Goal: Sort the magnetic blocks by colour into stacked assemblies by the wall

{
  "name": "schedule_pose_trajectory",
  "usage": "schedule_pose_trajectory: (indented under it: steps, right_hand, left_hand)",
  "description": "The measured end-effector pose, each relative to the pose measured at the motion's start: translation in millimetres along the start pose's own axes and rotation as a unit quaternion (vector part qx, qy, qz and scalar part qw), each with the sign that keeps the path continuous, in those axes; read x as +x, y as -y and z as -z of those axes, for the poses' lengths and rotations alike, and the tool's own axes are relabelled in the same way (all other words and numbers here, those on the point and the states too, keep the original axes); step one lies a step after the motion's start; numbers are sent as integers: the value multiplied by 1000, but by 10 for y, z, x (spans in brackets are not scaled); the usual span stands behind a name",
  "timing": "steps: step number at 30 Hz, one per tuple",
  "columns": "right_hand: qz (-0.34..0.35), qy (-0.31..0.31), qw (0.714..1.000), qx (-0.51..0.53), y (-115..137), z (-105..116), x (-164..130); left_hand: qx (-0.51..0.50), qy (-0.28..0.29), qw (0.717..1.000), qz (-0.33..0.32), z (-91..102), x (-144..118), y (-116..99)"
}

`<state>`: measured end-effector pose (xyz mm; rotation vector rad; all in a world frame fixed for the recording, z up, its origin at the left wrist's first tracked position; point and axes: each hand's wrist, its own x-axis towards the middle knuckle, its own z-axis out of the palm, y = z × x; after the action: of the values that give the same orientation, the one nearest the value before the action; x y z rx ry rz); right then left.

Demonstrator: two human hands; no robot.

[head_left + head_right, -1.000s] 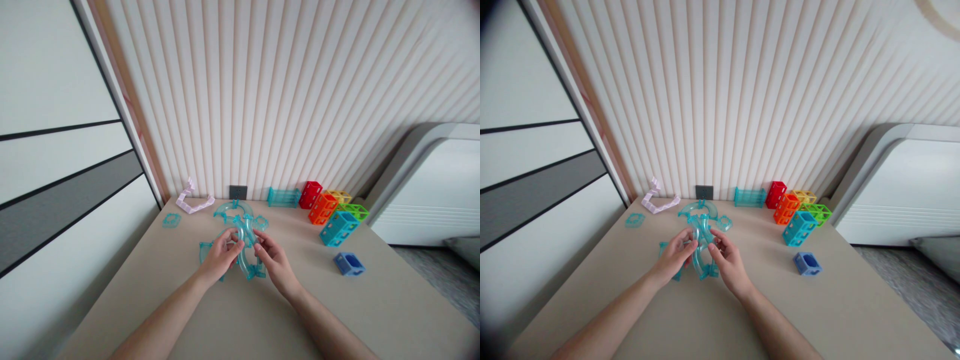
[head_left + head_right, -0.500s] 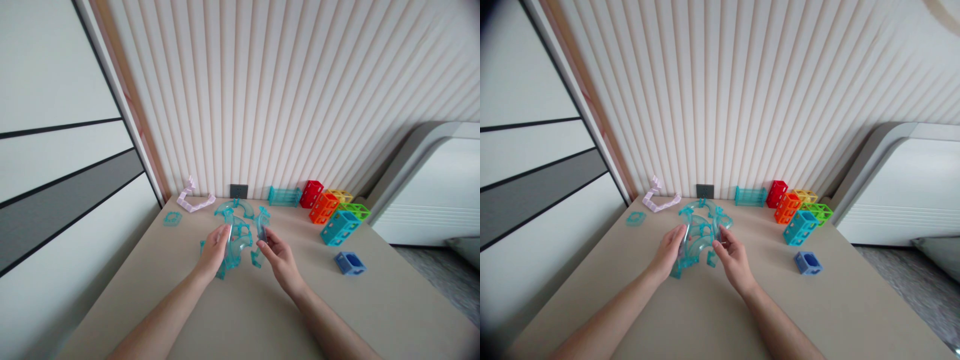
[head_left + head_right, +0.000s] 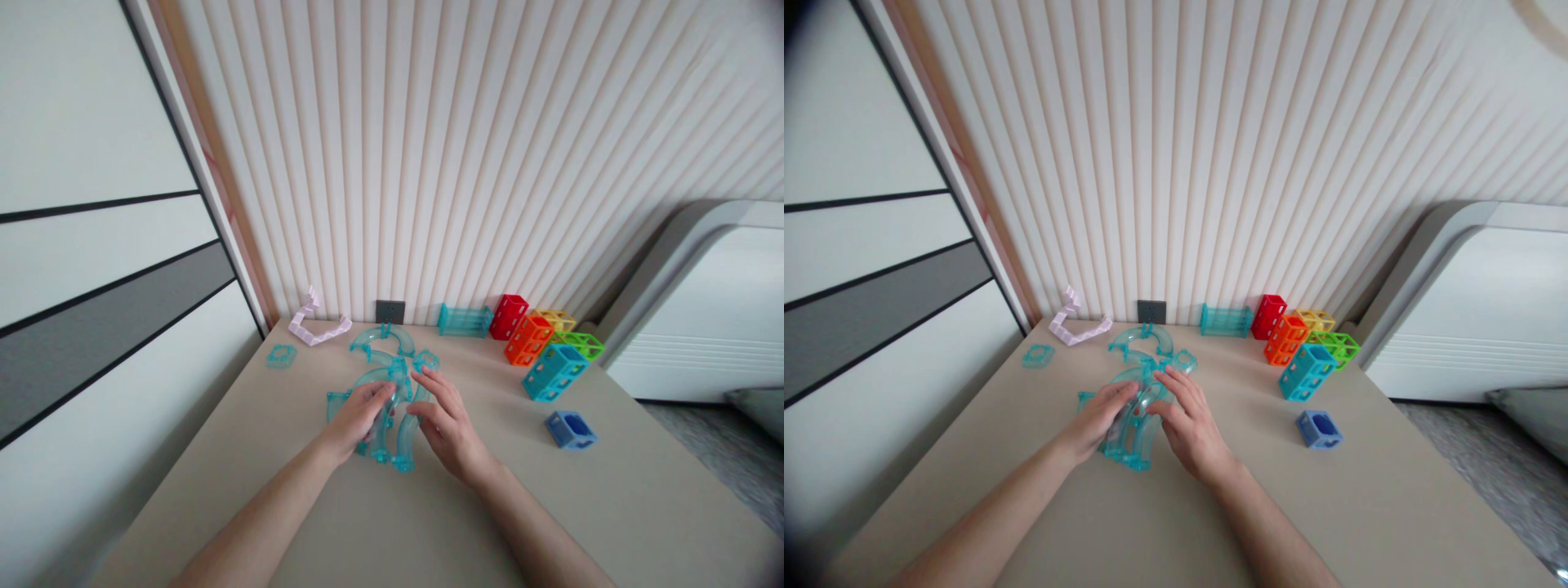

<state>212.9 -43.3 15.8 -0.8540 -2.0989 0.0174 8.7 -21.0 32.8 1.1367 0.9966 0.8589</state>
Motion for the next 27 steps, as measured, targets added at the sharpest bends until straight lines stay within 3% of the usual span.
schedule_pose_trajectory:
  steps: [9, 12, 15, 18, 22, 25, 27]
  right_hand:
    - [15, 8, 1000, -5, 45, 7, 16]
    - [-15, -12, 1000, 8, 67, -14, 11]
    - [-88, -46, 993, 69, 96, -54, 0]
    - [-186, -63, 962, 190, 124, -107, -5]
    - [-277, -28, 893, 353, 150, -183, -10]
    - [-309, -1, 860, 407, 158, -229, -22]
    - [-326, 0, 855, 403, 159, -246, -31]
  left_hand:
    - [-14, 31, 999, -38, -6, -23, 42]
    - [-17, 52, 998, -34, -30, -46, 17]
    - [-26, 38, 998, -34, -40, -50, 2]
    - [-31, 13, 998, -60, -23, -24, 19]
    - [-18, 7, 995, -94, 5, 11, 54]
    - [-9, 19, 995, -101, 4, 11, 62]
    - [-1, 25, 994, -106, -3, 3, 60]
